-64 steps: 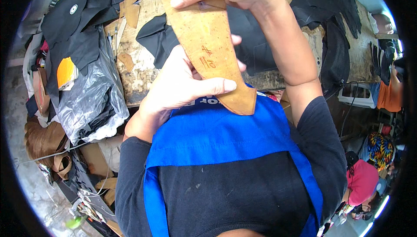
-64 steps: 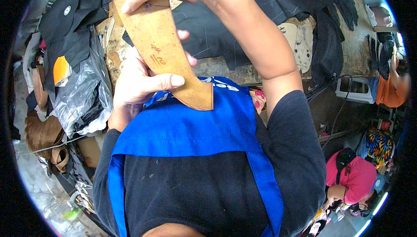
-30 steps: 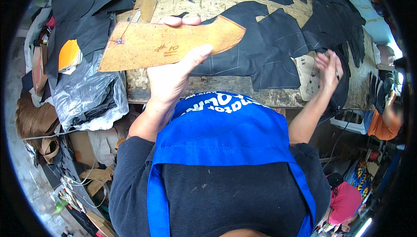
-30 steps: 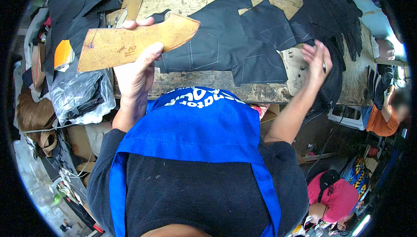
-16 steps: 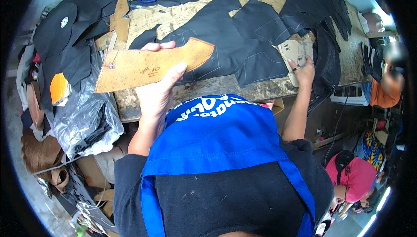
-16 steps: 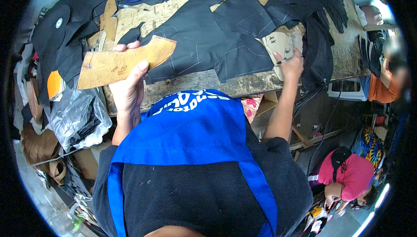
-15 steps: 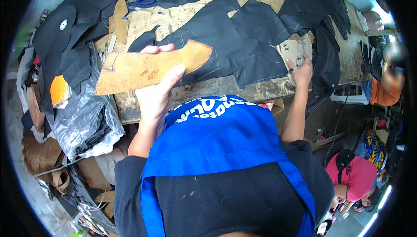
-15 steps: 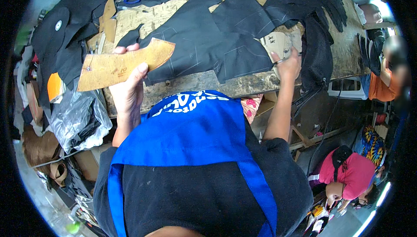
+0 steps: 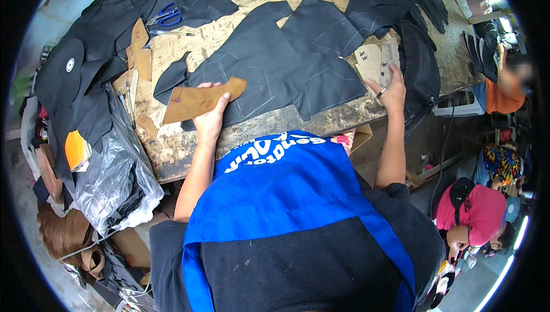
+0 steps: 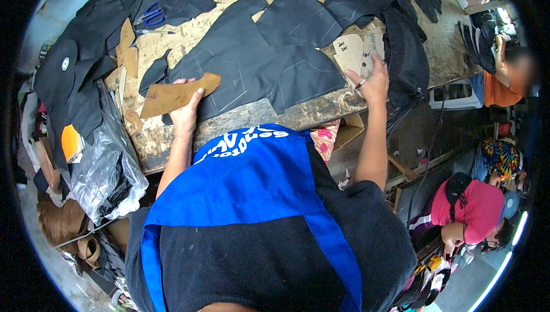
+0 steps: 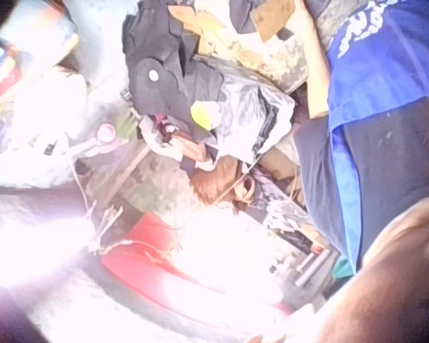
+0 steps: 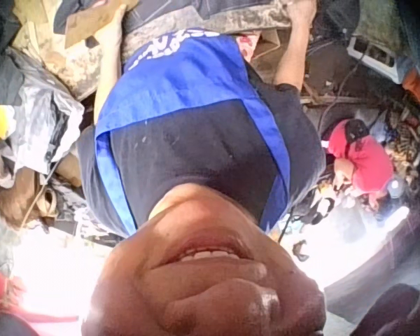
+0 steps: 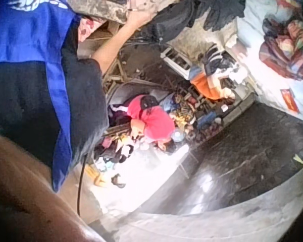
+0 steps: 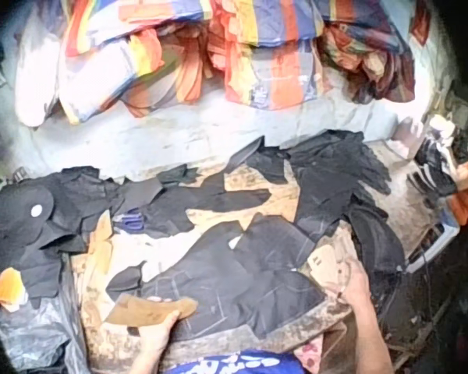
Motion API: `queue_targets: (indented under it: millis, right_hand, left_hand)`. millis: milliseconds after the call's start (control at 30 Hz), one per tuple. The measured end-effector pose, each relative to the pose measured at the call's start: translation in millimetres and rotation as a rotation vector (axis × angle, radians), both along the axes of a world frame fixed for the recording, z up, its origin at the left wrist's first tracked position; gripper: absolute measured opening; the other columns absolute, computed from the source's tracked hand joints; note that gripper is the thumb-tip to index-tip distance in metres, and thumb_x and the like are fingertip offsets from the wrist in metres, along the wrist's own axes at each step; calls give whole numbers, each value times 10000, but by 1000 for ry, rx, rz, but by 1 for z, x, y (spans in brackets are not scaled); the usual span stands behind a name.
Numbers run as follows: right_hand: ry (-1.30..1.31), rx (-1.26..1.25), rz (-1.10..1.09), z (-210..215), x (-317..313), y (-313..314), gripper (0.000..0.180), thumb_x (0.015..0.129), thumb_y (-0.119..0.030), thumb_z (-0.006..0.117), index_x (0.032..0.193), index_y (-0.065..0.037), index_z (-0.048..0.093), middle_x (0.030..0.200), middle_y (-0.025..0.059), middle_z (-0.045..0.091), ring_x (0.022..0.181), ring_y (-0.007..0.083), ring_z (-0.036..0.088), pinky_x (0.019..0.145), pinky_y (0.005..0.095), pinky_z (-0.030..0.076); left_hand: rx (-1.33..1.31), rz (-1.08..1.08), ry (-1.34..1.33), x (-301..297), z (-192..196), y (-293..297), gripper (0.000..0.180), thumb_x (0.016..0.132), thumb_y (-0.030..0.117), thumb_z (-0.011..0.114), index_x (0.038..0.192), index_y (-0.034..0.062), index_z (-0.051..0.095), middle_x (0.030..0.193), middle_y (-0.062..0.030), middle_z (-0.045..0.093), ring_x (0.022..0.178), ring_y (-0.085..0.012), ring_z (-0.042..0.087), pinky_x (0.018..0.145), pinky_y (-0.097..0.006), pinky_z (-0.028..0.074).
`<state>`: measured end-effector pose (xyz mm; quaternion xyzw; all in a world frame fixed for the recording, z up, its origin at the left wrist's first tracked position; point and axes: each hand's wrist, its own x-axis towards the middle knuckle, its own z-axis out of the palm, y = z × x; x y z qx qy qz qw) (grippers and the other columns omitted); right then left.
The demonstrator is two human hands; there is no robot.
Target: The person uses a white marker and various cardboard templates to trace outlines on a large piece of black fabric laid on a worktable. They repeatedly position templates, trace edges, and reposition the fabric to mark multiple sections.
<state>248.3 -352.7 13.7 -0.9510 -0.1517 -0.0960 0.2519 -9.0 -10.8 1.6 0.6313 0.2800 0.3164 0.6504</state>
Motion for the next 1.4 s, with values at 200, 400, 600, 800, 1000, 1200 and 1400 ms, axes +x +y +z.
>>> queue_targets:
  millis: [200, 400, 600, 800, 1000, 1200, 1400]
  right_hand:
    - [34, 61, 44, 8, 32, -20, 639, 580, -205, 776, 1131, 33, 558, 1017, 261, 618, 956, 349, 621, 827, 386, 481]
    - [-87, 25, 70, 36, 75, -47, 359, 718, 49, 550, 1072, 15, 595, 815, 146, 644, 708, 171, 611, 690, 293, 490]
    - [-283, 25, -86, 69, 66, -60, 363, 781, 55, 469, 1107, -30, 604, 734, 158, 633, 626, 236, 598, 586, 334, 455]
    - [-10, -408, 199, 16, 11, 3, 304, 803, -35, 524, 1095, -15, 606, 838, 271, 614, 808, 415, 601, 717, 443, 473]
    - [-14, 105, 197, 50, -29, 90, 295, 831, -176, 636, 1040, 31, 613, 961, 212, 653, 892, 305, 639, 816, 370, 470]
    - [653, 397, 1178, 58, -136, 208, 342, 733, -85, 729, 1039, 14, 611, 971, 133, 650, 907, 182, 615, 811, 290, 469]
    - [505, 397, 1205, 28, -154, 238, 215, 814, 16, 611, 1027, 33, 582, 820, 72, 633, 641, 84, 583, 588, 232, 482]
  left_hand:
    - [54, 43, -26, -5, -7, 8, 426, 747, -39, 696, 1093, 23, 454, 1040, -118, 594, 988, -182, 563, 901, -303, 445]
    - [2, 62, -40, -5, -9, 10, 432, 748, -52, 689, 1098, 14, 444, 1052, -135, 586, 1002, -189, 561, 909, -305, 442]
    - [4, 44, -45, -5, -11, 9, 436, 747, -51, 684, 1107, 13, 445, 1065, -149, 583, 1010, -206, 560, 894, -328, 464]
    - [-70, 73, -61, -4, -6, 10, 445, 714, -58, 695, 1086, 13, 459, 992, -112, 594, 964, -194, 591, 851, -329, 491]
    - [-151, -14, -46, -24, 19, -6, 476, 685, -32, 726, 1093, 27, 487, 1001, -75, 573, 966, -179, 579, 833, -319, 492]
    - [-67, -27, 28, -45, 46, -27, 516, 680, 42, 769, 1129, 23, 516, 1104, -56, 577, 975, -144, 569, 844, -286, 477]
    - [222, 233, 296, -112, 57, 29, 551, 664, 218, 792, 1123, 21, 559, 899, -47, 619, 904, -151, 586, 833, -318, 474]
